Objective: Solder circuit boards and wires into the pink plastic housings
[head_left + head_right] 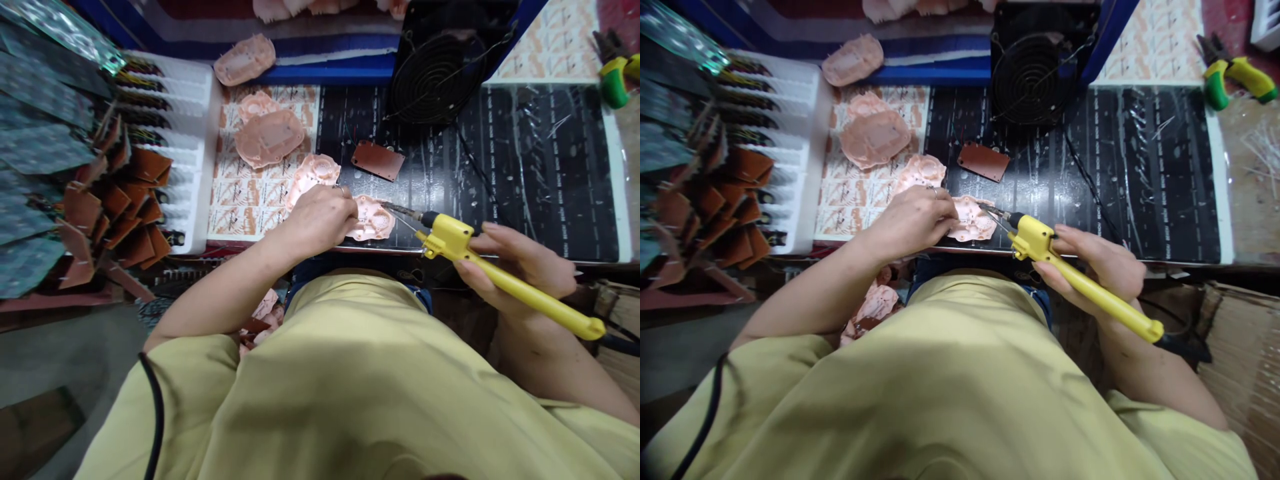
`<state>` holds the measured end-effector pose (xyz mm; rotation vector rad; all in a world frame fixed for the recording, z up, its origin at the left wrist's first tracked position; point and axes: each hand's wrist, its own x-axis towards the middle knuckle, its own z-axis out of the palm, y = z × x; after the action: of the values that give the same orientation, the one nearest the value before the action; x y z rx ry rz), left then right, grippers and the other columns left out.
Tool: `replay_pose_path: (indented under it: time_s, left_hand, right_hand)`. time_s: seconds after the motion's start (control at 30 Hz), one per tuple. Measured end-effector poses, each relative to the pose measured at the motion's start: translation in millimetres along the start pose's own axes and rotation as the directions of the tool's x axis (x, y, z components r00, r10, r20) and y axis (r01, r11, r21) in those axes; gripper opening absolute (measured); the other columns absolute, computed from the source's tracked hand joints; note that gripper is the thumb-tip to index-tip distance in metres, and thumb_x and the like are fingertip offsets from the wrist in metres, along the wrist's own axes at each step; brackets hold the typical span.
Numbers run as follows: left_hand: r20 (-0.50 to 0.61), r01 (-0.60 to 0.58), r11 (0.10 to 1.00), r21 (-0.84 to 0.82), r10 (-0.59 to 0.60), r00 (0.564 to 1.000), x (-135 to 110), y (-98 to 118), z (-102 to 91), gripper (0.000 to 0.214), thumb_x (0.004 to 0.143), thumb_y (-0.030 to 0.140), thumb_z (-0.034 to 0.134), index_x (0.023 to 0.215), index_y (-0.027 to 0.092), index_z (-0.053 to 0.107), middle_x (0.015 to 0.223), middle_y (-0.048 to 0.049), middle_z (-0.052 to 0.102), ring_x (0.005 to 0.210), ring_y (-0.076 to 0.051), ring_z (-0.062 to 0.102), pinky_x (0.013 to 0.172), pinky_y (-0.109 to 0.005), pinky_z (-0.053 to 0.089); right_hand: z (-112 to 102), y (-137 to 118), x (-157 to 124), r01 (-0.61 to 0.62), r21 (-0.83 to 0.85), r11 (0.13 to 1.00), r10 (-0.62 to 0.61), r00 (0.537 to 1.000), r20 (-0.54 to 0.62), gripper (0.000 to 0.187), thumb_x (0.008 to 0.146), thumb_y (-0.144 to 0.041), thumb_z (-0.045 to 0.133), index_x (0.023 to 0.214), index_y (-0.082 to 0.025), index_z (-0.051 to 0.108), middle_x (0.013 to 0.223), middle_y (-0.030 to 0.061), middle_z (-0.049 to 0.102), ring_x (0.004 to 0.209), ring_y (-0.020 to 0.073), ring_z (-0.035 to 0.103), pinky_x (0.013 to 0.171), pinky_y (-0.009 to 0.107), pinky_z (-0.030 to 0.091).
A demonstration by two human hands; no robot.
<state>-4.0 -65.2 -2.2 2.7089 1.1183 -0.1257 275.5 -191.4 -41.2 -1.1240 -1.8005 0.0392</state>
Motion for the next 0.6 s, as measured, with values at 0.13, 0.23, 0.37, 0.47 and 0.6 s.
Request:
replay_pose_path:
  time_s: [0.13,0.23,0.37,0.47,0.6]
  left_hand:
    - [-0.102,0.018,0.998,-0.065,-0.024,0.994,-1.5,-6.5,7.7,0.025,0.093,0.018,0.058,0.099,0.017,0.082,0.099,-0.0086,0.080,0.094,-0.027,0.075,0.086,-0.038,0.055]
    - [-0.109,0.081,0.992,-0.098,-0.092,0.990,1.7,-7.4,10.4,0.024,0.092,0.020,0.060,0.102,0.015,0.081,0.095,-0.0098,0.080,0.095,-0.029,0.075,0.086,-0.039,0.055]
    - [-0.061,0.112,0.990,-0.082,-0.117,0.991,5.4,-3.9,8.3,0.023,0.091,0.023,0.061,0.098,0.015,0.082,0.098,-0.0115,0.080,0.098,-0.032,0.075,0.087,-0.041,0.056]
    - [-0.058,0.118,0.990,-0.078,-0.122,0.991,5.7,-2.3,7.1,0.026,0.092,0.023,0.059,0.100,0.015,0.082,0.100,-0.0116,0.081,0.100,-0.032,0.075,0.089,-0.041,0.056]
    - [-0.052,0.129,0.988,-0.083,-0.134,0.990,4.9,-1.9,7.6,0.027,0.092,0.025,0.058,0.100,0.015,0.082,0.100,-0.0117,0.081,0.101,-0.032,0.075,0.090,-0.042,0.056]
  right_hand:
    - [3.3,2.7,-0.1,0.008,0.012,1.000,-0.008,0.999,0.040,0.057,0.080,-0.023,0.086,0.134,-0.030,0.068,0.095,0.0038,0.081,0.070,0.0224,0.078,0.058,0.032,0.066]
    - [11.1,5.6,5.1,0.056,0.120,0.991,-0.057,0.998,0.010,0.040,0.076,-0.020,0.089,0.112,-0.028,0.074,0.085,0.0022,0.080,0.064,0.0216,0.076,0.052,0.031,0.065]
    - [18.9,7.3,12.7,0.126,0.224,0.966,-0.133,0.991,0.014,0.025,0.074,-0.014,0.089,0.090,-0.023,0.072,0.074,0.0011,0.076,0.059,0.0193,0.074,0.051,0.028,0.064]
    - [19.9,6.8,15.9,0.119,0.254,0.960,-0.131,0.991,0.030,0.023,0.074,-0.012,0.088,0.085,-0.023,0.072,0.073,0.0012,0.076,0.059,0.0187,0.074,0.054,0.027,0.065]
    - [19.3,9.0,19.1,0.104,0.275,0.956,-0.127,0.990,0.066,0.023,0.072,-0.017,0.091,0.084,-0.023,0.072,0.072,-0.0001,0.076,0.058,0.0180,0.073,0.054,0.025,0.065]
